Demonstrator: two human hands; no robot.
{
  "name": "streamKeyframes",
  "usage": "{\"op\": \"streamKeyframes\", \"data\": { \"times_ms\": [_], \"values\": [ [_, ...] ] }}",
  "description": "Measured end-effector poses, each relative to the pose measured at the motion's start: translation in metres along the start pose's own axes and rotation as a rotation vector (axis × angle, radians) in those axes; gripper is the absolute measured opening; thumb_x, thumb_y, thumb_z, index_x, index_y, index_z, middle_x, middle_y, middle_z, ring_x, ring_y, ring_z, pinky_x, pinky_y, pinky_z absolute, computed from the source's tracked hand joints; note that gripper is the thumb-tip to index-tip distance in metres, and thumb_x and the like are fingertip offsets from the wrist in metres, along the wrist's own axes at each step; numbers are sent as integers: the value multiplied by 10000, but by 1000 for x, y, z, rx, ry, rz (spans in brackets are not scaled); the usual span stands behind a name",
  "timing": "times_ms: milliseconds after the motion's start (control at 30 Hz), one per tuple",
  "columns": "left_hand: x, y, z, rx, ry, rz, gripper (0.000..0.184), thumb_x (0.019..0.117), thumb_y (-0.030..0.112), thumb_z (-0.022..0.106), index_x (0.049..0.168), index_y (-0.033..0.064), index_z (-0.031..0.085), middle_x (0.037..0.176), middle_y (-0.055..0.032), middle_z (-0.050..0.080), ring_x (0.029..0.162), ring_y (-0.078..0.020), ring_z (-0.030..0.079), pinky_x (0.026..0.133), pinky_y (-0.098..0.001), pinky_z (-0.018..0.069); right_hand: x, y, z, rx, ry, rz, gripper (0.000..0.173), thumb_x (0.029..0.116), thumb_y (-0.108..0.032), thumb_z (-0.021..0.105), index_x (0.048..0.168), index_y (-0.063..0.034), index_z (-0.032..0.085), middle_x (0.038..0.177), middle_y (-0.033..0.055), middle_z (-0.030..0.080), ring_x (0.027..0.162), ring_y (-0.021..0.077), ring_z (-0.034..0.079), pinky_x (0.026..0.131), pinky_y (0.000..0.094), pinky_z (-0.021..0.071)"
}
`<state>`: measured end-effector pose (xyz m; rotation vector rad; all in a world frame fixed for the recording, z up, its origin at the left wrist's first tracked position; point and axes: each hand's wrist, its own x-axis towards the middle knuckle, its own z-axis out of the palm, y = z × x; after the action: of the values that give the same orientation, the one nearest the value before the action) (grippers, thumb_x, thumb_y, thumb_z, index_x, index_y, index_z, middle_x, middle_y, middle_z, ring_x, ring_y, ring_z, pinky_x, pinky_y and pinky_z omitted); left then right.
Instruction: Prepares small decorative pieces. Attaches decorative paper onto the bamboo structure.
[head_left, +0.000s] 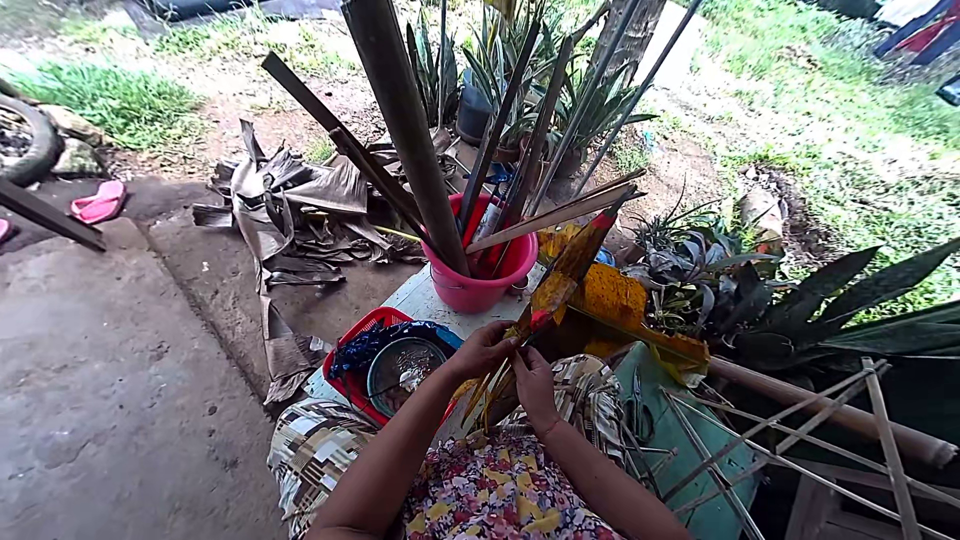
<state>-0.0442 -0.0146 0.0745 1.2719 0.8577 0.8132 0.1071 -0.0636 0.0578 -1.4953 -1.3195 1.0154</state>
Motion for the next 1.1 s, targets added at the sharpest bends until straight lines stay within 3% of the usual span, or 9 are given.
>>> {"op": "streamKeyframes", "data": {
  "times_ms": [100,300,500,600,733,900,1100],
  "values": [
    [2,1,1,16,15,-14,360,1042,190,581,1355,13,557,1072,-55,710,925,-68,684,896,-284,561,2,0,-4,-66,-43,-17,223,1026,-189,608,1058,0,722,1014,96,719,956,129,672,895,332,541],
    [4,-9,3,-31,-14,-31,340,1047,181,574,1338,6,570,1079,-70,720,931,-110,710,888,-324,591,1,0,-8,-113,-75,20,169,989,-179,667,968,-31,746,853,46,730,786,83,677,781,312,561],
    [5,-7,6,-45,-7,-40,311,1041,178,585,1299,5,597,1054,-54,723,914,-95,704,875,-306,586,3,-7,-18,-153,-123,55,184,970,-232,697,931,-65,766,802,18,718,718,63,644,726,308,541],
    [8,-9,6,-43,-5,-21,309,1036,174,595,1292,1,605,1065,-52,724,937,-79,695,900,-286,571,4,-14,-29,-167,-180,109,216,975,-260,650,965,-88,782,837,9,732,766,70,664,757,335,546],
    [9,-10,11,-72,-5,-10,297,1036,155,589,1285,-6,599,1067,-60,720,941,-85,695,907,-293,571,6,-11,-36,-74,-96,101,232,994,-256,635,988,-44,729,831,28,710,765,90,663,743,314,552],
    [7,-12,12,-81,25,9,302,1040,150,579,1301,-2,589,1047,-46,721,916,-81,696,879,-280,577,5,-4,-31,38,41,12,383,933,-242,729,1222,-8,638,998,66,728,821,95,685,722,263,575],
    [3,-15,12,-98,54,23,320,1019,114,593,1312,-15,570,1066,-50,715,920,-95,695,878,-294,580,7,-4,-25,192,103,-2,244,951,-122,715,1153,13,707,1018,86,744,851,71,689,776,225,570]
  ]
}}
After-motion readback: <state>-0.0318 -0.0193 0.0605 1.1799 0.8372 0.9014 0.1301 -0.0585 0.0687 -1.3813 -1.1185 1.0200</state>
